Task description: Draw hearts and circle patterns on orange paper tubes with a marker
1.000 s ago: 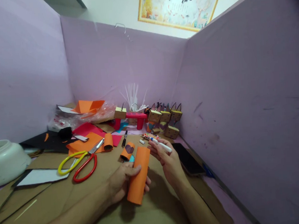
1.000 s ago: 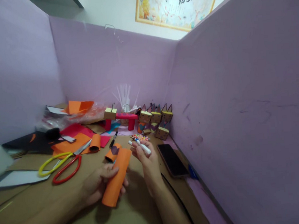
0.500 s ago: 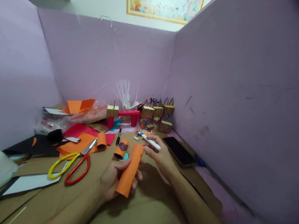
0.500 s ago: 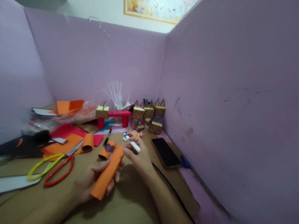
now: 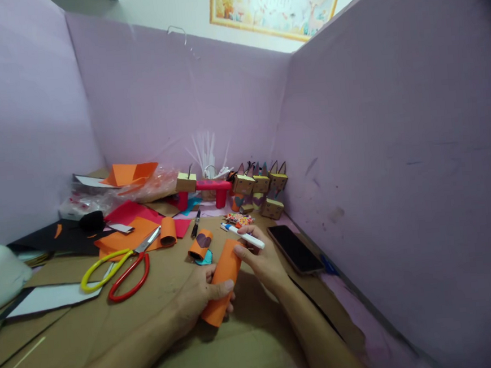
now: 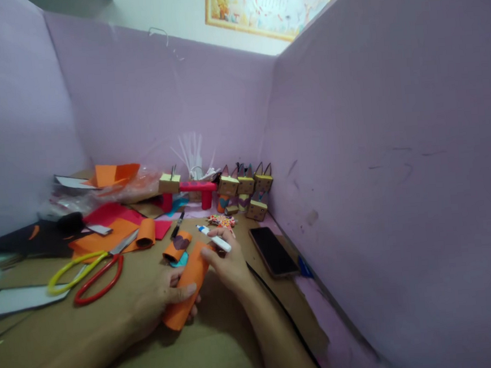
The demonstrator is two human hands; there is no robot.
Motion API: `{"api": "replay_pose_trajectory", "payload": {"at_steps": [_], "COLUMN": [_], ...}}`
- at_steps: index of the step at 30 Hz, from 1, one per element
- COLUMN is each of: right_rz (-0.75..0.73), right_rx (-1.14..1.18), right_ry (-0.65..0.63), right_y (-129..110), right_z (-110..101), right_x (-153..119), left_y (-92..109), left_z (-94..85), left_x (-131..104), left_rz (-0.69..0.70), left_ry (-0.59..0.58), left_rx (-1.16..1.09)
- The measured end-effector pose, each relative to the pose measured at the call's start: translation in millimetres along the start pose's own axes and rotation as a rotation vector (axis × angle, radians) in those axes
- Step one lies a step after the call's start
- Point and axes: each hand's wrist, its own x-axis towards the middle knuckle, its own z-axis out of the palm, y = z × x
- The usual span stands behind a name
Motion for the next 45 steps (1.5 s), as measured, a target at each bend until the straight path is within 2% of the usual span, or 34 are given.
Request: {"api": "replay_pose_trajectory", "payload": {"at_steps": [7,10,14,18,20,25,28,35,38,42,45], "right_rz": [-0.048,-0.04,-0.022,-0.053,-0.11,-0.21,-0.222,-0.213,-0.11,0.055,0.114], "right_rx": [0.069,0.113,0.145,0.093,0.052,0.135,0.157,0.097,0.062,0.024,0.06], "right_ry": [0.066,0.03,-0.042,-0.08,-0.008,0.384,0.49,0.415,0.38,0.189,0.124], "right_y": [4.3,1.9,-2.5,-3.4,-3.6,-5.5,-5.0,-1.6,-2.9,-2.8,0.4], "right_z": [3.9,4.1,5.2,6.5,5.3,-3.5,-5.9,0.8,6.3,17.7,21.9], "right_x": [-1.5,-1.9,-3.9,-5.2,-4.8,-5.1,-8.2,-12.1,-11.0,-12.0,-13.4], "left_y": [-2.9,-3.3,-2.1,1.9,2.6,-0.4,-0.6,2.2,2.4,2.5,3.2], "left_z": [2.2,2.2,3.5,6.2,5.5,-1.9,-3.8,0.4,2.0,2.5,2.1], "left_x": [2.7,2.9,1.4,-0.8,-0.7,3.7,6.0,9.1,7.7,5.4,4.8], "left_rz": [0.085,0.103,0.105,0.142,0.135,0.069,0.062,0.118,0.135,0.181,0.215], "left_ry": [0.056,0.06,-0.01,0.032,0.064,0.153,0.181,0.255,0.259,0.189,0.183], "left_rx": [0.15,0.153,0.056,0.019,-0.01,-0.16,-0.208,-0.116,-0.067,0.012,0.075]}}
